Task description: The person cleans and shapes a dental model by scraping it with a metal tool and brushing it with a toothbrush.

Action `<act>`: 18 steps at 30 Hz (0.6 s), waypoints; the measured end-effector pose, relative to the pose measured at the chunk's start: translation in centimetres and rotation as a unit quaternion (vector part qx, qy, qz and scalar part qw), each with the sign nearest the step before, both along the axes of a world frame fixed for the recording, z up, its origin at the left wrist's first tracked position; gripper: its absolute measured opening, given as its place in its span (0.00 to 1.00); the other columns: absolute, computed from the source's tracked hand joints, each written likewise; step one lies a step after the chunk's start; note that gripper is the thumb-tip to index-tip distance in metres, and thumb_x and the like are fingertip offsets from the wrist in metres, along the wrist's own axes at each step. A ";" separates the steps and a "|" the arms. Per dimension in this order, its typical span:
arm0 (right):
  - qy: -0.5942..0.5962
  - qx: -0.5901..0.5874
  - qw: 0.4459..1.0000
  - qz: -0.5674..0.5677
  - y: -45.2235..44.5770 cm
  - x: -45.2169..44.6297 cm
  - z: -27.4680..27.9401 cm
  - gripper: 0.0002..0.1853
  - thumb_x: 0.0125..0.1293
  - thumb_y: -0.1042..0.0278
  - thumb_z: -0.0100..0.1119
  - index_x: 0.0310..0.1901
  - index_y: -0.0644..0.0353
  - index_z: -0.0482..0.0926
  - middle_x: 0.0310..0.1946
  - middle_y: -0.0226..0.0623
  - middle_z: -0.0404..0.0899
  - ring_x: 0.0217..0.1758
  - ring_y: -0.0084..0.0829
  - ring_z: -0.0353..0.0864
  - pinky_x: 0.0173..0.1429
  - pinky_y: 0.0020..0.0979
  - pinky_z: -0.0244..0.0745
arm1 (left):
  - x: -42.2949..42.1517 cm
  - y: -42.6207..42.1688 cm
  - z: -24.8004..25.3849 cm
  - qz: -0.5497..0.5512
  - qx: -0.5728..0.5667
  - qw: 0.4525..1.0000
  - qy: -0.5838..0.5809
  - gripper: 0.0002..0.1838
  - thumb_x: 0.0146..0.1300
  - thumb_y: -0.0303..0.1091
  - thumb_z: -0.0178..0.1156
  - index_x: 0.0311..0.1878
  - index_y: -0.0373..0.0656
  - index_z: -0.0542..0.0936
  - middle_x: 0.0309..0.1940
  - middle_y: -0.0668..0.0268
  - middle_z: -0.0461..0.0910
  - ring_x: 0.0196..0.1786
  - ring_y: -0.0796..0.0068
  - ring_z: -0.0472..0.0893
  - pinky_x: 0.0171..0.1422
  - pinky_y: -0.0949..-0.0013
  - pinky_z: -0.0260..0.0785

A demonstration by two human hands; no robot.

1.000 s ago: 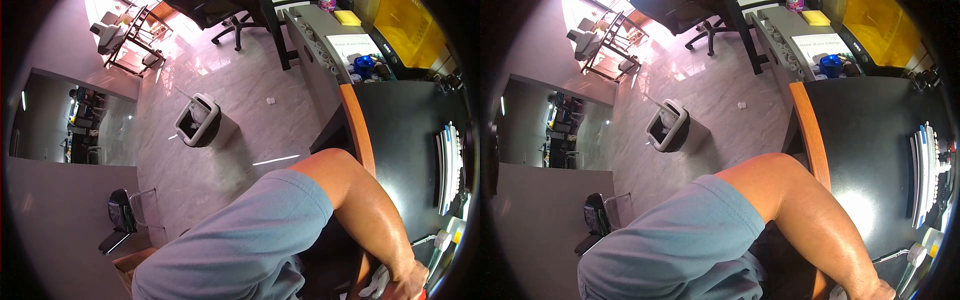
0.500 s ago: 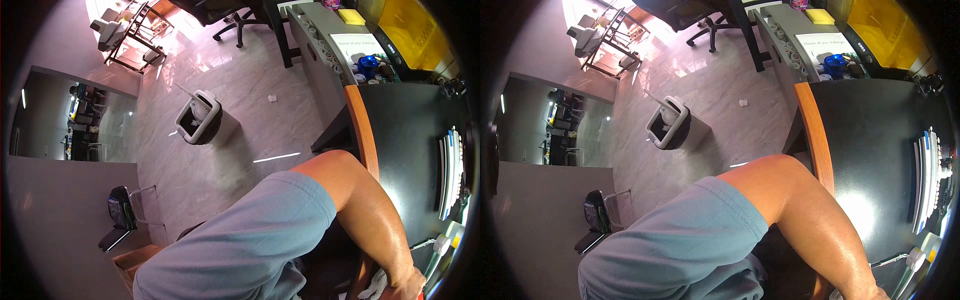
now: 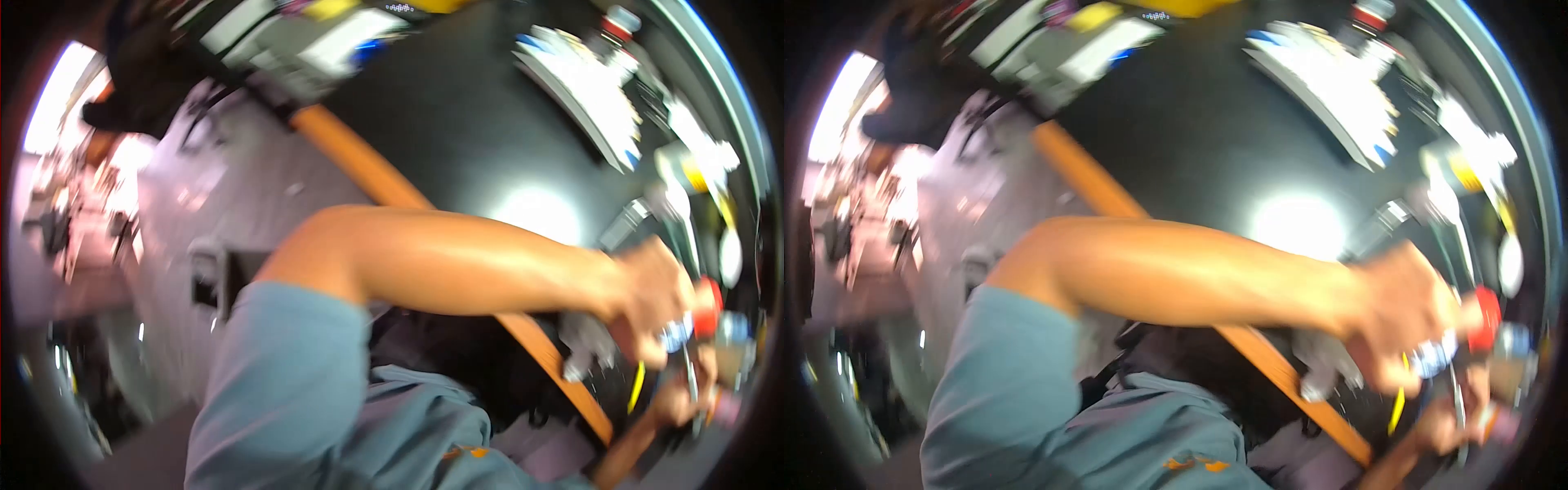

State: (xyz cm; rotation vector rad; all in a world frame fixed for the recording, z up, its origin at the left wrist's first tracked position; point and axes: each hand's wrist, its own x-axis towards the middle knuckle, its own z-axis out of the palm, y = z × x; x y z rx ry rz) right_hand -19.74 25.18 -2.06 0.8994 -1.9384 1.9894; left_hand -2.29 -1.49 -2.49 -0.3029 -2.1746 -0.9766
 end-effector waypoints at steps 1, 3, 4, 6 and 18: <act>0.008 0.071 0.993 0.094 3.2 -2.0 -0.2 0.55 0.79 0.18 0.25 0.52 0.75 0.82 0.50 0.48 0.81 0.49 0.34 0.76 0.51 0.32 0.72 | -0.1 -0.4 -0.2 -0.012 0.043 0.999 -0.001 0.29 0.41 0.46 0.73 0.45 0.41 0.76 0.28 0.53 0.84 0.33 0.45 0.88 0.34 0.49 0.79; 0.017 0.090 0.986 0.137 2.0 -0.4 0.4 0.58 0.76 0.14 0.21 0.50 0.70 0.83 0.45 0.43 0.80 0.37 0.26 0.75 0.37 0.23 0.66 | 0.2 -0.9 -0.1 -0.014 0.107 0.994 -0.013 0.28 0.48 0.40 0.73 0.52 0.39 0.76 0.32 0.54 0.87 0.34 0.46 0.89 0.38 0.49 0.80; 0.017 0.080 0.996 0.045 -0.3 1.5 0.6 0.58 0.74 0.12 0.19 0.48 0.68 0.84 0.39 0.38 0.80 0.31 0.22 0.72 0.31 0.21 0.61 | -0.1 -1.1 -0.2 0.000 0.098 0.995 -0.013 0.29 0.50 0.37 0.71 0.56 0.40 0.76 0.31 0.54 0.87 0.31 0.51 0.89 0.37 0.53 0.80; -0.013 0.069 0.995 0.065 -1.4 3.4 1.7 0.56 0.74 0.12 0.17 0.47 0.64 0.82 0.29 0.32 0.78 0.25 0.24 0.73 0.30 0.24 0.64 | 0.3 -1.4 0.9 -0.057 0.153 0.986 -0.042 0.24 0.54 0.30 0.66 0.56 0.41 0.75 0.24 0.65 0.78 0.24 0.74 0.77 0.31 0.64 0.69; 0.206 0.049 0.941 0.264 -4.2 7.9 2.9 0.12 0.81 0.65 0.65 0.53 0.67 0.82 0.45 0.47 0.92 0.47 0.38 0.90 0.56 0.38 0.85 | 1.0 -0.4 1.0 -0.180 0.143 0.958 -0.172 0.30 0.56 0.28 0.66 0.64 0.38 0.73 0.37 0.63 0.82 0.41 0.73 0.83 0.50 0.66 0.75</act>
